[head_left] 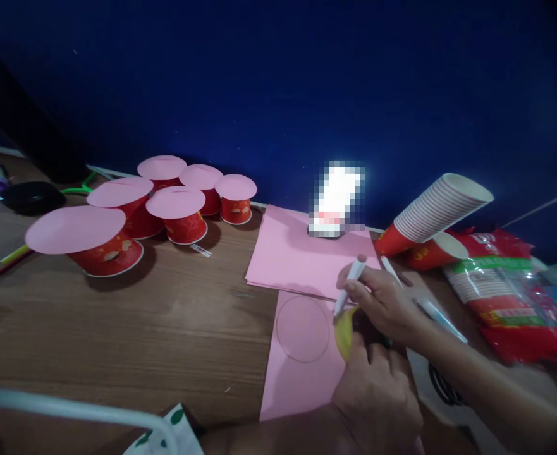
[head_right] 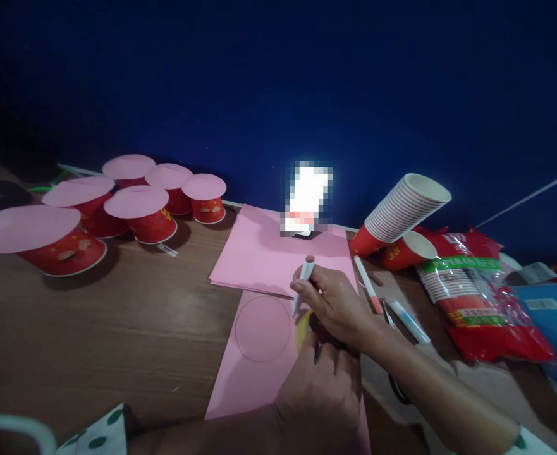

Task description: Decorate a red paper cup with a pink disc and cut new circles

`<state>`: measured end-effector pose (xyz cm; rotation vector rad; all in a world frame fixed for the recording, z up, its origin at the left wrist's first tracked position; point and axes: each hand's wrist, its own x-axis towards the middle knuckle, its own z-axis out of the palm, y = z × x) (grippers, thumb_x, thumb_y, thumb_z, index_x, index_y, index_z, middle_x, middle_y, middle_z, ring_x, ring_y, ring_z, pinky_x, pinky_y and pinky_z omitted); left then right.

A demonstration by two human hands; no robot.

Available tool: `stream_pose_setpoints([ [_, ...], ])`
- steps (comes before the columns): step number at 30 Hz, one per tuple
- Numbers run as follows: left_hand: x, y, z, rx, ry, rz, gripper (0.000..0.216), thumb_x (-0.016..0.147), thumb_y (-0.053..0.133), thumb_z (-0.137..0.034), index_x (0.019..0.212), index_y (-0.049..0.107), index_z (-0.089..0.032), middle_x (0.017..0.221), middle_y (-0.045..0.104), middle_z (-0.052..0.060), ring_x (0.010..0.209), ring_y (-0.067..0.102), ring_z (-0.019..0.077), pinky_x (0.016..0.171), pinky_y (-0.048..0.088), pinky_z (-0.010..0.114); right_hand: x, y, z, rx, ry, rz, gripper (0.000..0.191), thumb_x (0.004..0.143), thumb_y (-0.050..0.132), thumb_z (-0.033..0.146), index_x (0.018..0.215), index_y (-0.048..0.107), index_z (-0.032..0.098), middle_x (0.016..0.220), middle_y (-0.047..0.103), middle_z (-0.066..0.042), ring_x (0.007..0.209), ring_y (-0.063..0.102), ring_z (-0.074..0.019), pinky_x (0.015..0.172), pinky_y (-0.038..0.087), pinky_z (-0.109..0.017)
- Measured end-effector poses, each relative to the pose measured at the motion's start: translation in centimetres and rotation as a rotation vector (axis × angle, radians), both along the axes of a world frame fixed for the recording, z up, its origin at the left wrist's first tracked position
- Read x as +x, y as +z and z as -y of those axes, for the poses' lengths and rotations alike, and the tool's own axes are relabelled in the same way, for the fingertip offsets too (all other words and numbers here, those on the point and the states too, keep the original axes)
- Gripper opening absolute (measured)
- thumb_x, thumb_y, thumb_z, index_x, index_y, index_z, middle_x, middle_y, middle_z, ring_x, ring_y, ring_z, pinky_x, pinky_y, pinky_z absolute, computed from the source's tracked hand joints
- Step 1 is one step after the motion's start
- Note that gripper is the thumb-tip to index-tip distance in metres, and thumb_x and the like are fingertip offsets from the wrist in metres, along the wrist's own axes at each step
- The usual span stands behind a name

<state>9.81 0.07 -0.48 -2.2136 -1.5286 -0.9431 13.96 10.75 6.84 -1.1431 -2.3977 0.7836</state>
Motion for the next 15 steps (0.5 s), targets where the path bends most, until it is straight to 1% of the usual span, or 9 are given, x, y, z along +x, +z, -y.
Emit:
stream_pose_setpoints([
  [2, 0.15, -0.2, -0.13, 0.02, 0.003, 0.024, 0.027, 0.085, 0.049, -0.016, 0.1, 0.071, -0.009, 0.075, 0.066, 0.006, 0.07, 0.059, 0.0222, 0.088, 0.043, 0.052, -0.49, -0.07, -0.26, -0.033, 0.067, 0.05, 0.033, 0.094, 0.041, 0.042, 0.076, 0.057, 0.02, 0.069, 0.062, -0.001, 0.062, 0.059, -0.0154, 0.058, 0.043, -0.025],
  [6, 0.19, -0.36, -0.24, 0.015, -0.008, 0.02, 0.029, 0.086, 0.049, -0.017, 0.104, 0.07, -0.009, 0.085, 0.067, 0.009, 0.078, 0.059, 0.0242, 0.087, 0.044, 0.051, -0.89, -0.06, -0.55, -0.045, 0.158, 0.165, 0.032, 0.095, 0.043, 0.039, 0.075, 0.059, 0.02, 0.069, 0.066, -0.002, 0.063, 0.059, -0.0162, 0.059, 0.041, -0.026],
  [10, 0.15, -0.33, -0.16, 0.018, -0.016, 0.021, 0.03, 0.087, 0.047, -0.019, 0.103, 0.07, -0.01, 0.087, 0.066, 0.01, 0.08, 0.057, 0.0245, 0.087, 0.043, 0.051, -1.04, -0.2, -0.56, -0.036, 0.197, 0.209, 0.03, 0.093, 0.046, 0.037, 0.072, 0.06, 0.02, 0.068, 0.066, -0.002, 0.061, 0.059, -0.0157, 0.058, 0.04, -0.025],
  [15, 0.15, -0.13, -0.03, -0.002, -0.004, 0.025, 0.03, 0.088, 0.046, -0.017, 0.105, 0.07, -0.011, 0.087, 0.065, 0.008, 0.082, 0.057, 0.0247, 0.09, 0.04, 0.052, -1.12, -0.3, -0.56, -0.003, 0.213, 0.23, 0.034, 0.093, 0.045, 0.039, 0.07, 0.061, 0.02, 0.068, 0.066, -0.003, 0.06, 0.059, -0.0163, 0.059, 0.04, -0.026],
])
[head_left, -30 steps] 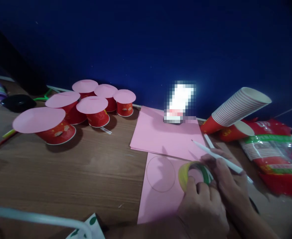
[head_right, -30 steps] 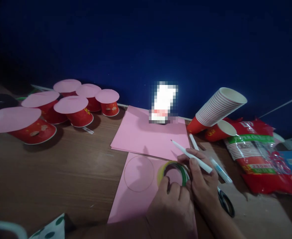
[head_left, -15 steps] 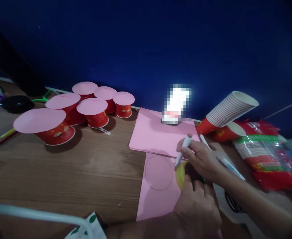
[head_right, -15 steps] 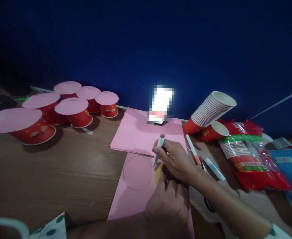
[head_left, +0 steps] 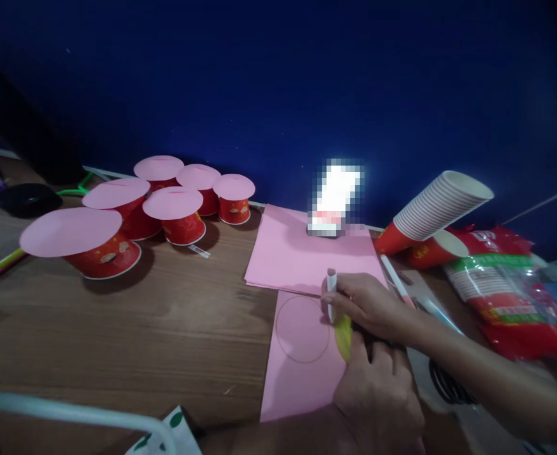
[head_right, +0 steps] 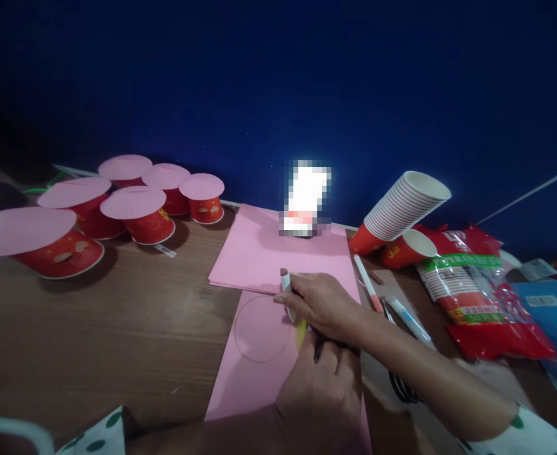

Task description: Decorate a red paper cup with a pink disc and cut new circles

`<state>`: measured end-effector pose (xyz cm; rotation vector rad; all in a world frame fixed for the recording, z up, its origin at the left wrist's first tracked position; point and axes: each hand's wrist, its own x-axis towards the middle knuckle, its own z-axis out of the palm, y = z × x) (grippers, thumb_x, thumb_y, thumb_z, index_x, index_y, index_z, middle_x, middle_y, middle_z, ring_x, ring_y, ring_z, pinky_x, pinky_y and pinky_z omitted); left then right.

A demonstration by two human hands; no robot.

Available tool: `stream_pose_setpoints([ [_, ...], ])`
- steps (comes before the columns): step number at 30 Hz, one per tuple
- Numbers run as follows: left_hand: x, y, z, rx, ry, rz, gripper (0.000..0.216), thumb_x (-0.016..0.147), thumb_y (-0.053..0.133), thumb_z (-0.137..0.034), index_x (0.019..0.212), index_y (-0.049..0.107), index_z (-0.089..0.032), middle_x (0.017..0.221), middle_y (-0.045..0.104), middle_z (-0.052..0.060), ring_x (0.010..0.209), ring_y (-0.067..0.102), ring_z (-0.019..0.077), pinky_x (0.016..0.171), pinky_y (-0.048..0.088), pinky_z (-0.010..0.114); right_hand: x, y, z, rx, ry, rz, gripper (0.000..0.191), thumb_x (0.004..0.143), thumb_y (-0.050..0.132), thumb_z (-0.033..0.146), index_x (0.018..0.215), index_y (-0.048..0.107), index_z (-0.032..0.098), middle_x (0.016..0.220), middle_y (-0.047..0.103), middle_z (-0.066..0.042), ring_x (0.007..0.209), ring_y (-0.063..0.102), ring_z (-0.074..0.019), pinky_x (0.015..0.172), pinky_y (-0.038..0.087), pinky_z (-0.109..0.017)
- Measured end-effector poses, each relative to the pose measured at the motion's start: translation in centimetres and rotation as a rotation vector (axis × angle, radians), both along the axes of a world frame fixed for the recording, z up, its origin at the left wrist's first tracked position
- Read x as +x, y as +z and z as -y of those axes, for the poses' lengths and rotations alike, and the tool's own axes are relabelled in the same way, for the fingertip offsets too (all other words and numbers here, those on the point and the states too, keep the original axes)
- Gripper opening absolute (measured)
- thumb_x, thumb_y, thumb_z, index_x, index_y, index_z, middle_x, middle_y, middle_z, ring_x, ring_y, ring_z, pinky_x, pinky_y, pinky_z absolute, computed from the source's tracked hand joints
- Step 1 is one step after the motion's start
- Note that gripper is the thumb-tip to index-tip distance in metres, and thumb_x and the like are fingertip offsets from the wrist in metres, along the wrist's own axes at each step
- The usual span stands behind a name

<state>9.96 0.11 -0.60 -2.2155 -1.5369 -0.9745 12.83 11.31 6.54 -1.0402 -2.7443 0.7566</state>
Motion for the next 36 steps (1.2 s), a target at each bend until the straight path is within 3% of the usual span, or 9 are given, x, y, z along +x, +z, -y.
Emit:
stream_pose_setpoints([
  [11, -0.1, 0.2, 0.1, -0.062, 0.001, -0.048, 0.03, 0.09, 0.045, -0.02, 0.108, 0.068, -0.012, 0.095, 0.066, 0.009, 0.088, 0.057, 0.025, 0.089, 0.043, 0.05, 0.0, 0.1, 0.1, 0.023, 0.017, 0.062, 0.03, 0.094, 0.046, 0.04, 0.074, 0.058, 0.02, 0.074, 0.068, -0.003, 0.062, 0.061, -0.0166, 0.058, 0.04, -0.025],
  [19, -0.9, 0.9, 0.3, -0.06, -0.056, -0.058, 0.029, 0.091, 0.045, -0.022, 0.107, 0.069, -0.014, 0.094, 0.064, 0.007, 0.078, 0.054, 0.0205, 0.086, 0.042, 0.048, 0.5, -0.3, -0.6, -0.018, 0.009, 0.017, 0.032, 0.093, 0.047, 0.039, 0.074, 0.063, 0.02, 0.072, 0.068, -0.004, 0.064, 0.06, -0.0164, 0.06, 0.039, -0.025],
  [27, -1.2, 0.4, 0.0, 0.034, -0.076, -0.103, 0.029, 0.09, 0.046, -0.017, 0.107, 0.068, -0.012, 0.085, 0.061, 0.008, 0.07, 0.05, 0.0188, 0.075, 0.043, 0.045, 2.1, -0.9, -2.1, -0.098, -0.116, -0.083, 0.036, 0.093, 0.045, 0.042, 0.067, 0.056, 0.018, 0.059, 0.056, 0.001, 0.055, 0.05, -0.0129, 0.054, 0.036, -0.023],
  [31, -1.8, 1.2, -0.1, -0.037, -0.16, -0.2, 0.033, 0.091, 0.044, -0.019, 0.116, 0.064, -0.009, 0.083, 0.059, 0.008, 0.07, 0.052, 0.0188, 0.069, 0.046, 0.04, 3.7, -1.1, -2.2, -0.114, -0.21, -0.147, 0.032, 0.091, 0.046, 0.04, 0.07, 0.056, 0.018, 0.06, 0.052, 0.003, 0.056, 0.047, -0.0123, 0.054, 0.036, -0.023],
  [36, -2.2, 2.0, -0.2, -0.019, -0.146, -0.213, 0.033, 0.088, 0.045, -0.016, 0.112, 0.066, -0.008, 0.076, 0.057, 0.006, 0.068, 0.052, 0.0189, 0.069, 0.048, 0.04, 6.0, -1.7, -1.8, -0.064, -0.336, -0.233, 0.031, 0.091, 0.046, 0.04, 0.072, 0.056, 0.018, 0.06, 0.052, 0.004, 0.056, 0.048, -0.0115, 0.054, 0.037, -0.022],
])
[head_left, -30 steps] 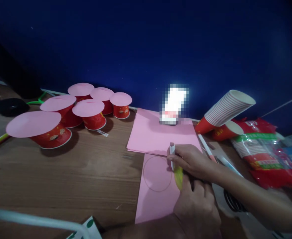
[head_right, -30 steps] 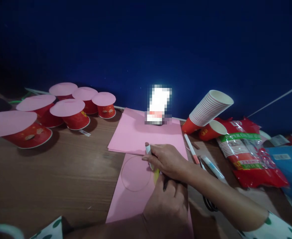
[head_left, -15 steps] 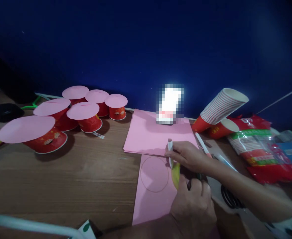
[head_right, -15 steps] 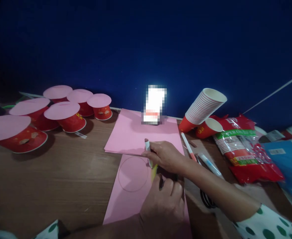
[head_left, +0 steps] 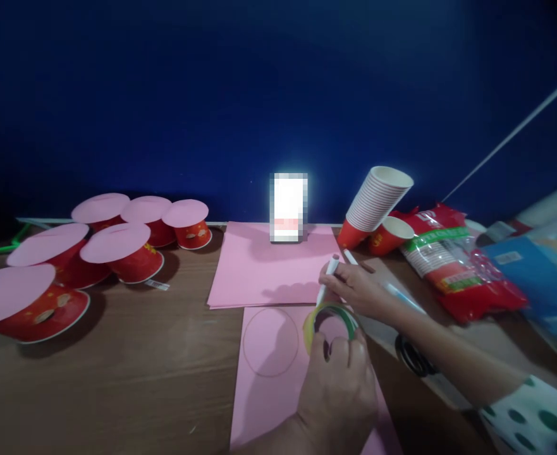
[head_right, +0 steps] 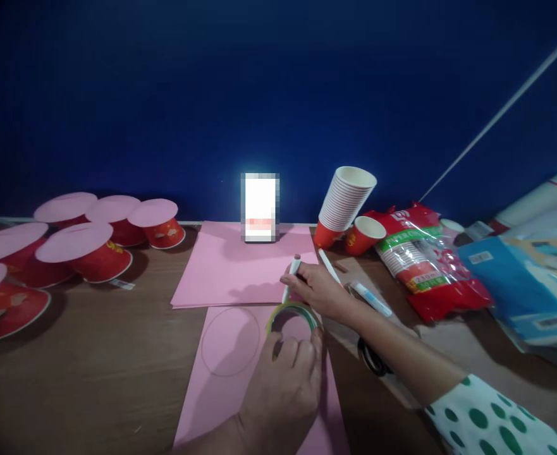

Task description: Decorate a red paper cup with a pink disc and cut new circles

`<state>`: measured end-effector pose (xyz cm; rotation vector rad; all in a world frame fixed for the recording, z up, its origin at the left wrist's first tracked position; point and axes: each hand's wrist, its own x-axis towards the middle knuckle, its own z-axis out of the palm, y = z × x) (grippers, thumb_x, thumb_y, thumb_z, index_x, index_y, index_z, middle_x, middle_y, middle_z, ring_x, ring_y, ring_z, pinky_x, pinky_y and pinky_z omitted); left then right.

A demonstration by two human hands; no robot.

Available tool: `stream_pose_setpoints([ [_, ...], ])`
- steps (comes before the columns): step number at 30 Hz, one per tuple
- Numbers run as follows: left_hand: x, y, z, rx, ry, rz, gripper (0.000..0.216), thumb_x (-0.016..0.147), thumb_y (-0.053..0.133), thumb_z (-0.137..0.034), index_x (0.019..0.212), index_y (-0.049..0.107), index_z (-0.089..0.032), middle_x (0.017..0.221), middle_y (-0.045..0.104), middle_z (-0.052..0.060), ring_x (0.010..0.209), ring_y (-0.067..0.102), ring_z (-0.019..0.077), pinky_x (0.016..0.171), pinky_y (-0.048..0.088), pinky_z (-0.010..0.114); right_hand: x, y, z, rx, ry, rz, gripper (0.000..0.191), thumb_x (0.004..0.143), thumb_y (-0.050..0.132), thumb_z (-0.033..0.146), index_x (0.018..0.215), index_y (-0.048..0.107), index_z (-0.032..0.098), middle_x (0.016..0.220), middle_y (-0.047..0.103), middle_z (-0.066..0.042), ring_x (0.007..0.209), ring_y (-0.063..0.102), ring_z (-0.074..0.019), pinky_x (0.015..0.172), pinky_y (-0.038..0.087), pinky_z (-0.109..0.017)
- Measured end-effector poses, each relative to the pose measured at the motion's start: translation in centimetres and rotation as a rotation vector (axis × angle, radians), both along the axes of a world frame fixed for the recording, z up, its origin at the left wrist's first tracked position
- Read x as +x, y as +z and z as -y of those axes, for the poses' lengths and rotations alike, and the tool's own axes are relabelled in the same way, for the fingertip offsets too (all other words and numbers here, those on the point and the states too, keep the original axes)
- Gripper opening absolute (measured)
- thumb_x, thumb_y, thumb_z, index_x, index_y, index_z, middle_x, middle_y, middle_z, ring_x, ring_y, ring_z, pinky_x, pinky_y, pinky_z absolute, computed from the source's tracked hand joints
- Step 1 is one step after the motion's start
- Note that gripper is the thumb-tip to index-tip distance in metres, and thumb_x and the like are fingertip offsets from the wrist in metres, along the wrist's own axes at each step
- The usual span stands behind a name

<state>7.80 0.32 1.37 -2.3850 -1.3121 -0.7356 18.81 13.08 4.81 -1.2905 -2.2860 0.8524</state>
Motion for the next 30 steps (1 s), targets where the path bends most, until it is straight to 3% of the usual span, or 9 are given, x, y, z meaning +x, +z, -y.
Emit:
stream_pose_setpoints([
  [8, -0.1, 0.0, 0.2, -0.017, 0.018, -0.103, 0.039, 0.083, 0.049, -0.013, 0.119, 0.061, -0.006, 0.077, 0.056, 0.006, 0.073, 0.053, 0.0205, 0.073, 0.048, 0.04, 3.9, -0.5, 3.0, 0.054, -0.191, -0.127, 0.031, 0.091, 0.048, 0.037, 0.069, 0.059, 0.018, 0.065, 0.06, 0.0, 0.064, 0.057, -0.0147, 0.064, 0.045, -0.025],
  [14, -0.2, -0.2, 0.2, -0.021, 0.007, -0.166, 0.046, 0.08, 0.049, -0.007, 0.125, 0.056, -0.005, 0.083, 0.058, 0.008, 0.078, 0.053, 0.0215, 0.076, 0.048, 0.041, 5.9, -1.5, 6.6, 0.026, -0.37, -0.244, 0.028, 0.09, 0.049, 0.038, 0.071, 0.058, 0.02, 0.065, 0.062, -0.002, 0.061, 0.059, -0.0169, 0.059, 0.047, -0.027],
  [20, -0.4, -0.3, 0.2, -0.027, -0.007, -0.207, 0.044, 0.08, 0.05, -0.006, 0.124, 0.055, -0.005, 0.088, 0.06, 0.01, 0.078, 0.053, 0.0229, 0.074, 0.047, 0.04, 7.1, -2.9, 10.4, 0.059, -0.456, -0.244, 0.026, 0.091, 0.048, 0.039, 0.076, 0.061, 0.022, 0.063, 0.064, -0.001, 0.061, 0.061, -0.0176, 0.059, 0.047, -0.028],
  [25, -0.4, 0.0, 0.2, -0.098, -0.01, -0.23, 0.043, 0.083, 0.049, -0.007, 0.126, 0.053, -0.008, 0.099, 0.061, 0.012, 0.087, 0.054, 0.0249, 0.076, 0.047, 0.039, 7.2, -3.2, 12.4, 0.155, -0.454, -0.231, 0.027, 0.092, 0.048, 0.038, 0.076, 0.062, 0.022, 0.065, 0.064, 0.0, 0.062, 0.06, -0.0151, 0.06, 0.045, -0.024],
  [30, -0.2, 1.1, 0.4, -0.306, 0.009, -0.224, 0.044, 0.084, 0.046, -0.01, 0.128, 0.05, -0.011, 0.11, 0.059, 0.014, 0.093, 0.054, 0.0268, 0.079, 0.046, 0.04, 6.7, -2.5, 13.4, 0.251, -0.363, -0.181, 0.024, 0.093, 0.048, 0.037, 0.084, 0.063, 0.021, 0.071, 0.066, 0.0, 0.067, 0.061, -0.0151, 0.065, 0.045, -0.024],
])
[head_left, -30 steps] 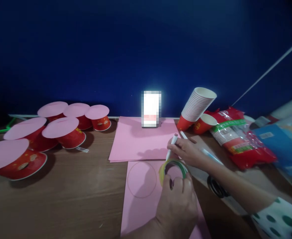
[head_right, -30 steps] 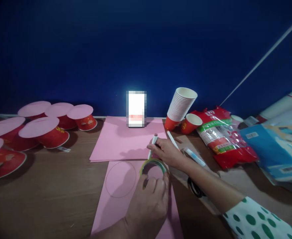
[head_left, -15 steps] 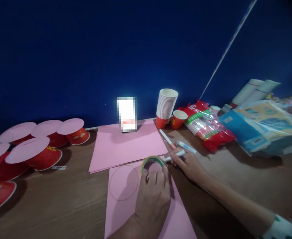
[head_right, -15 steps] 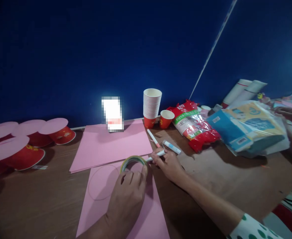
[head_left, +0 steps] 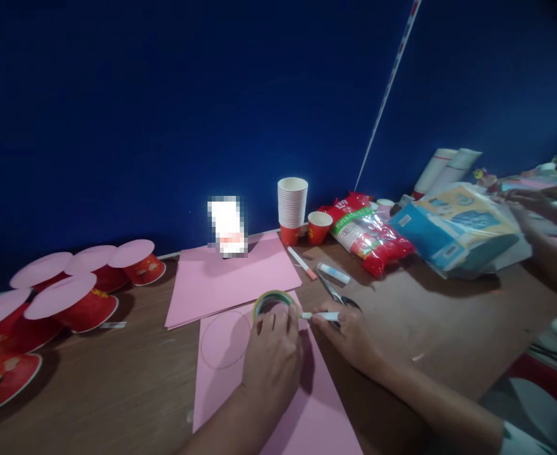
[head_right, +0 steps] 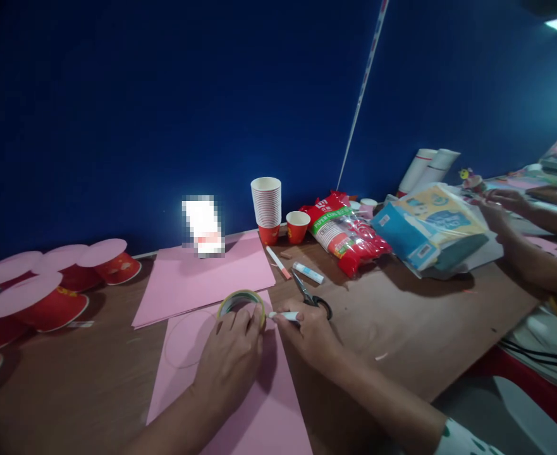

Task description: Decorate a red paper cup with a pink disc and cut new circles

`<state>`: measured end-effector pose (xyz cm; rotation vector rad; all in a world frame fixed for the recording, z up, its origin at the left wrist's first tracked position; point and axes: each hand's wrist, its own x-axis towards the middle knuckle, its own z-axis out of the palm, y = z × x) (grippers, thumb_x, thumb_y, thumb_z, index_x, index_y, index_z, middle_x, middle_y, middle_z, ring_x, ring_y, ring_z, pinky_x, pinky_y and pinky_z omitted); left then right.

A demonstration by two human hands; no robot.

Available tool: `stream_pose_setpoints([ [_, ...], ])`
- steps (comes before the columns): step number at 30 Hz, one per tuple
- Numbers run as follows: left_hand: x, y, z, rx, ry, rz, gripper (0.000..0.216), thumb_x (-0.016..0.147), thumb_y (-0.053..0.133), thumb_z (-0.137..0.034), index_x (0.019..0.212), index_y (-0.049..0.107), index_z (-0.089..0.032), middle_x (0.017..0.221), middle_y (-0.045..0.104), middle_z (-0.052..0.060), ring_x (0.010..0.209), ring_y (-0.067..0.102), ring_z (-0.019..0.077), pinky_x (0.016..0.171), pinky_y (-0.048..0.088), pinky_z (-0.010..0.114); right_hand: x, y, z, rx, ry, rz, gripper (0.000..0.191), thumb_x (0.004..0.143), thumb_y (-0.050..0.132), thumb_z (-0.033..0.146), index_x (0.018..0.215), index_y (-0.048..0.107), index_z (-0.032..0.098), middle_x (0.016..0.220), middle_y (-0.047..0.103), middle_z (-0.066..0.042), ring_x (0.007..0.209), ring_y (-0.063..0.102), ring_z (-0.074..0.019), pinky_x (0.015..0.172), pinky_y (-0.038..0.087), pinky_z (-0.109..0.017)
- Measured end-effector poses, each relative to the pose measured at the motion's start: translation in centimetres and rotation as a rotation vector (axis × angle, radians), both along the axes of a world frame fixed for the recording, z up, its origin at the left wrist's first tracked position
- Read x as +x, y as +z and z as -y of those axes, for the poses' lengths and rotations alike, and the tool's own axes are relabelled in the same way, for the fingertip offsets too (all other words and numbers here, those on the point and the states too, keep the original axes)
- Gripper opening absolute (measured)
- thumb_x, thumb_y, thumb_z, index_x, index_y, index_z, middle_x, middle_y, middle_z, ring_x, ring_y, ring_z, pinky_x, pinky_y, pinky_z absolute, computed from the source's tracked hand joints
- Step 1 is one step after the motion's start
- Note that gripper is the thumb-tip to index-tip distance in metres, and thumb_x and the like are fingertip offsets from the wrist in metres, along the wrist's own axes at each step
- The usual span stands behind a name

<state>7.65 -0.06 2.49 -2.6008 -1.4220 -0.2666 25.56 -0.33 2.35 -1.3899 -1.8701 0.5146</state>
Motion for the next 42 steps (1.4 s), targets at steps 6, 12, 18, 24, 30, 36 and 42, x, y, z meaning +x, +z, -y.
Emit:
stream_pose_setpoints([
  [6, 0.2, 2.2, -0.2, -0.131, -0.065, 0.044, 0.042, 0.076, 0.047, -0.008, 0.117, 0.057, -0.011, 0.116, 0.056, 0.015, 0.111, 0.046, 0.0306, 0.096, 0.038, 0.046, -0.1, -0.1, 0.2, 0.061, 0.026, 0.032, 0.025, 0.093, 0.049, 0.037, 0.082, 0.063, 0.02, 0.072, 0.067, -0.001, 0.065, 0.059, -0.0143, 0.064, 0.043, -0.024],
  [12, -0.1, 4.0, -1.0, -0.235, -0.048, 0.078, 0.042, 0.074, 0.048, -0.004, 0.114, 0.058, -0.011, 0.136, 0.043, 0.018, 0.12, 0.041, 0.0329, 0.097, 0.04, 0.045, -0.1, 0.1, 0.1, 0.046, -0.005, 0.058, 0.026, 0.091, 0.05, 0.036, 0.073, 0.06, 0.02, 0.062, 0.061, 0.002, 0.057, 0.055, -0.0127, 0.058, 0.04, -0.022],
  [18, -1.4, 5.0, -1.4, -0.394, -0.142, 0.218, 0.018, 0.078, 0.054, -0.012, 0.093, 0.063, -0.019, 0.126, 0.049, 0.011, 0.112, 0.047, 0.0284, 0.091, 0.043, 0.042, 0.1, 0.3, 0.0, 0.043, 0.016, 0.052, 0.024, 0.091, 0.05, 0.036, 0.079, 0.063, 0.019, 0.069, 0.065, 0.0, 0.064, 0.059, -0.0139, 0.061, 0.041, -0.022],
  [24, -2.0, 5.1, -2.2, -0.36, -0.158, 0.2, 0.012, 0.08, 0.056, -0.017, 0.089, 0.062, -0.021, 0.116, 0.053, 0.009, 0.115, 0.042, 0.0287, 0.097, 0.038, 0.044, 0.1, 0.5, -0.1, 0.044, 0.017, 0.053, 0.026, 0.09, 0.05, 0.037, 0.077, 0.064, 0.019, 0.069, 0.066, -0.001, 0.063, 0.059, -0.0144, 0.06, 0.041, -0.022],
  [30, -2.1, 5.6, -3.1, -0.455, -0.162, 0.214, 0.002, 0.078, 0.056, -0.019, 0.079, 0.056, -0.02, 0.092, 0.055, 0.006, 0.089, 0.051, 0.0226, 0.079, 0.044, 0.035, 0.1, 0.4, 0.0, 0.036, 0.022, 0.065, 0.024, 0.089, 0.052, 0.036, 0.077, 0.064, 0.02, 0.067, 0.065, 0.0, 0.061, 0.057, -0.0142, 0.059, 0.04, -0.023],
  [36, -1.9, 6.3, -3.6, -0.49, -0.102, 0.196, 0.026, 0.073, 0.06, -0.025, 0.098, 0.057, -0.019, 0.094, 0.057, 0.007, 0.088, 0.054, 0.0239, 0.077, 0.045, 0.034, -0.1, 0.7, 0.5, 0.027, 0.046, 0.048, 0.022, 0.089, 0.052, 0.035, 0.079, 0.062, 0.02, 0.066, 0.063, 0.001, 0.06, 0.055, -0.0132, 0.059, 0.041, -0.023],
  [42, -2.8, 5.7, -4.8, -0.483, -0.072, 0.248, 0.072, 0.063, 0.067, -0.04, 0.131, 0.047, -0.026, 0.111, 0.051, 0.011, 0.108, 0.049, 0.0342, 0.084, 0.047, 0.045, 0.3, 0.2, 1.0, 0.079, -0.11, -0.114, 0.024, 0.093, 0.046, 0.038, 0.093, 0.062, 0.02, 0.076, 0.067, -0.002, 0.063, 0.06, -0.0145, 0.061, 0.047, -0.024],
])
